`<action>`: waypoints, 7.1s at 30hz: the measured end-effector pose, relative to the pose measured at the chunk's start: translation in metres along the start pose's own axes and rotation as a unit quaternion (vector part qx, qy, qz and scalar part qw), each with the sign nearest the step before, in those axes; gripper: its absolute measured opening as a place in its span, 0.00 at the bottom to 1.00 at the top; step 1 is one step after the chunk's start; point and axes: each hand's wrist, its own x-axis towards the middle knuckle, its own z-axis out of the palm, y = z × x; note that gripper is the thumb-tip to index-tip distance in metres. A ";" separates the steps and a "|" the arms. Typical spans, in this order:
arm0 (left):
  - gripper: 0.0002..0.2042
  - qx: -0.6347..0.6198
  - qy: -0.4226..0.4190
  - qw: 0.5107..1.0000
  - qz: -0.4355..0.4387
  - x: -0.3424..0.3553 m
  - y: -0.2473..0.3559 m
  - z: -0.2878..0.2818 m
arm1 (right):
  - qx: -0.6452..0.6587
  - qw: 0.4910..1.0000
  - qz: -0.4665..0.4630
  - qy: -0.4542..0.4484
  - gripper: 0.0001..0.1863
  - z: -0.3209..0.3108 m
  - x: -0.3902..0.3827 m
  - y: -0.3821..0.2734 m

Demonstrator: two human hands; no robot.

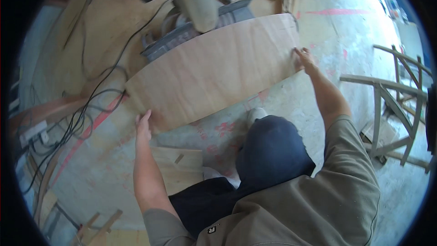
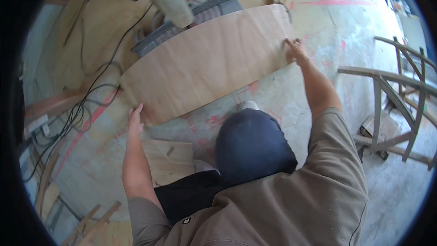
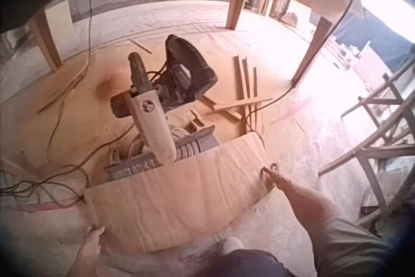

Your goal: Cutting a thin plywood board using a miter saw.

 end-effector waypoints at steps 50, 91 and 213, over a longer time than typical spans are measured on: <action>0.51 -0.017 0.009 0.999 0.041 0.048 -0.064 -0.123 | -0.189 0.961 -0.194 -0.048 0.57 0.084 -0.096 -0.146; 0.45 0.064 0.173 0.983 0.008 0.127 0.012 -0.125 | -0.562 0.327 -0.734 -0.196 0.37 0.259 -0.353 -0.152; 0.34 -0.076 0.089 0.992 0.052 0.067 -0.020 -0.133 | -0.267 0.945 -0.010 -0.189 0.56 0.079 -0.084 -0.188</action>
